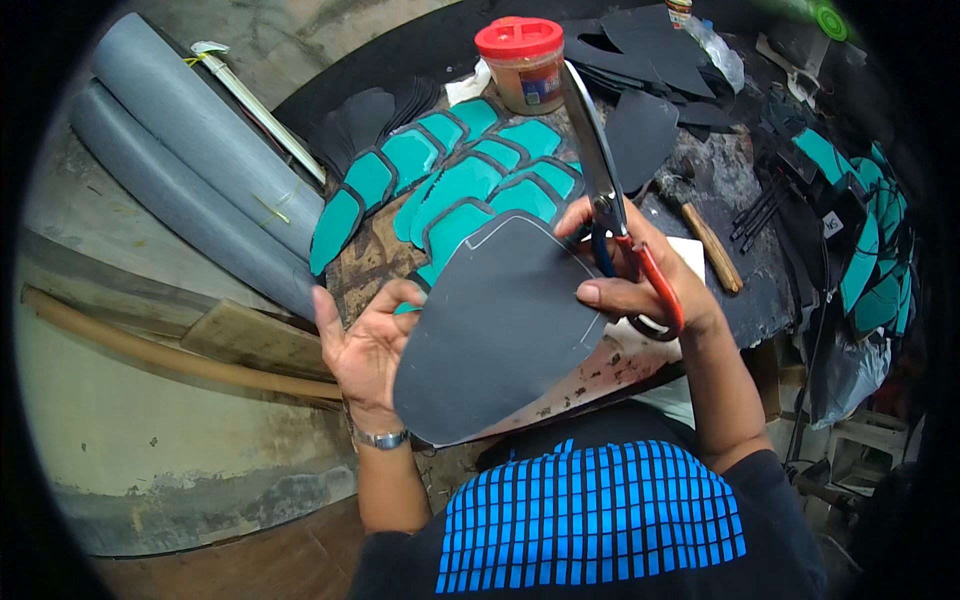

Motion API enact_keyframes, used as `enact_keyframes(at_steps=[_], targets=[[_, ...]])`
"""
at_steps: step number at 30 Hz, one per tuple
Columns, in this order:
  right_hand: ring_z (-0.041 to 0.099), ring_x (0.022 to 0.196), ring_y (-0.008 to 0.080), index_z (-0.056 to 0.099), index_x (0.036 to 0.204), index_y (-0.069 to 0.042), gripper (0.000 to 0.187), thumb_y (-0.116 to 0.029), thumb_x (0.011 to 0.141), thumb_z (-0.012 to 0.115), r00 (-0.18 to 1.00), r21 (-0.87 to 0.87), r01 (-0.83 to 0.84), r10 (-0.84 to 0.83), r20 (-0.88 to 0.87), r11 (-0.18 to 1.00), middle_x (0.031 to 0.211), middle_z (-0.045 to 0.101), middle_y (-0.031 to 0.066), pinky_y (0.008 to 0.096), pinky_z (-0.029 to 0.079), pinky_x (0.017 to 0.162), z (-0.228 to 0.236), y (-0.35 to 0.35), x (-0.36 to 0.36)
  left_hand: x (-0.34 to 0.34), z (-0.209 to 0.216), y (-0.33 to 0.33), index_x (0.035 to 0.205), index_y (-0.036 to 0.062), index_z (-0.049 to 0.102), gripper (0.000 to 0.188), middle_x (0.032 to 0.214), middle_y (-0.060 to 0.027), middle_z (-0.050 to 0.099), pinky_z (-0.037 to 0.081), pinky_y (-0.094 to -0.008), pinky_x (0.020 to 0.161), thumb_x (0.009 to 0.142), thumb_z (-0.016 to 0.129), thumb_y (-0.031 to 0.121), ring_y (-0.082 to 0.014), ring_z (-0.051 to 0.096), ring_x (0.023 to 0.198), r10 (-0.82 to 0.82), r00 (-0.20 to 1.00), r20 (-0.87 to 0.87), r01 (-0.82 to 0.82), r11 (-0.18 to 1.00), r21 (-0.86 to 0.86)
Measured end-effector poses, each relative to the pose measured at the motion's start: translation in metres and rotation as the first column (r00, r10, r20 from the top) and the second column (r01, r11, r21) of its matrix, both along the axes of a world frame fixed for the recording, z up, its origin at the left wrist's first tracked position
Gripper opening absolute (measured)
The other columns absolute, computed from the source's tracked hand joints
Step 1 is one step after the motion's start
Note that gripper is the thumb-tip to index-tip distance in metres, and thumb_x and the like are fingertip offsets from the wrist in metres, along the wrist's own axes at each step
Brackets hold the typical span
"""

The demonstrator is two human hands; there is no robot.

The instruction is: The person assembles protective pads by aligning teal and black foam pieces, securing them with a black strap, and trimming excess material. They use a small metal tool to press edges, a hammer to flatten the assembly, and scissors to cut the strap and foam. The finished pads are stacked on the workbench.

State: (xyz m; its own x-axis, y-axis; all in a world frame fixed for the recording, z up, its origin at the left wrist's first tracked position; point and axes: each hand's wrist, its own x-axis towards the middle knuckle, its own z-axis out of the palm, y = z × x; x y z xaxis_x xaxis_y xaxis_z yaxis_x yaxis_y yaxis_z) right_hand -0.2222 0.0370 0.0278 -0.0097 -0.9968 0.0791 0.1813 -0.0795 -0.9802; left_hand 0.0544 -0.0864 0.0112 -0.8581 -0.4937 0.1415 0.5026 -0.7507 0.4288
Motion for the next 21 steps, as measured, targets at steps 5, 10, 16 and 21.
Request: enact_keyframes(at_steps=[5, 10, 16, 21], targets=[[0.061, 0.082, 0.0089, 0.05, 0.134, -0.004, 0.065, -0.009, 0.078, 0.083, 0.991, -0.055, 0.135, -0.136, -0.009, 0.989, 0.103, 0.063, 0.0066, 0.0213, 0.049, 0.066, -0.003, 0.004, 0.001, -0.013, 0.009, 0.016, 0.141, -0.0142, 0.037, 0.076, 0.128, -0.0374, 0.056, 0.061, -0.0582, 0.081, 0.099, 0.055, 0.047, -0.0512, 0.066, 0.104, -0.065, 0.881, 0.469, 0.205, 0.945, -0.255], [0.069, 0.071, 0.0175, 0.036, 0.142, -0.006, 0.068, -0.009, 0.088, 0.076, 0.929, -0.132, 0.215, -0.16, 0.334, 0.968, 0.087, 0.065, 0.008, 0.0262, 0.053, 0.058, -0.022, 0.003, 0.01, -0.04, 0.013, 0.032, 0.139, -0.0148, 0.041, 0.051, 0.127, -0.0362, 0.057, 0.065, -0.056, 0.077, 0.099, 0.06, 0.012, -0.0559, 0.064, 0.104, 0.009, 0.88, 0.476, 0.086, 0.981, -0.177], [0.067, 0.072, 0.0142, 0.037, 0.14, -0.009, 0.058, -0.009, 0.093, 0.071, 0.931, -0.105, 0.276, -0.238, 0.278, 0.955, 0.088, 0.066, 0.0081, 0.0243, 0.051, 0.059, -0.04, 0.003, 0.018, -0.038, -0.009, 0.043, 0.133, -0.0105, 0.049, 0.041, 0.124, -0.0304, 0.062, 0.067, -0.0505, 0.071, 0.101, 0.058, 0.014, -0.0494, 0.069, 0.101, 0.076, 0.9, 0.428, 0.021, 0.976, -0.218], [0.064, 0.07, 0.0118, 0.038, 0.139, -0.01, 0.054, -0.009, 0.095, 0.068, 0.919, -0.072, 0.256, -0.22, 0.328, 0.964, 0.087, 0.065, 0.0067, 0.0232, 0.049, 0.057, -0.038, 0.004, 0.019, -0.038, -0.013, 0.052, 0.126, -0.0097, 0.054, 0.034, 0.116, -0.0277, 0.066, 0.067, -0.0425, 0.063, 0.102, 0.058, 0.014, -0.0423, 0.073, 0.09, 0.115, 0.891, 0.44, -0.02, 0.977, -0.214]])
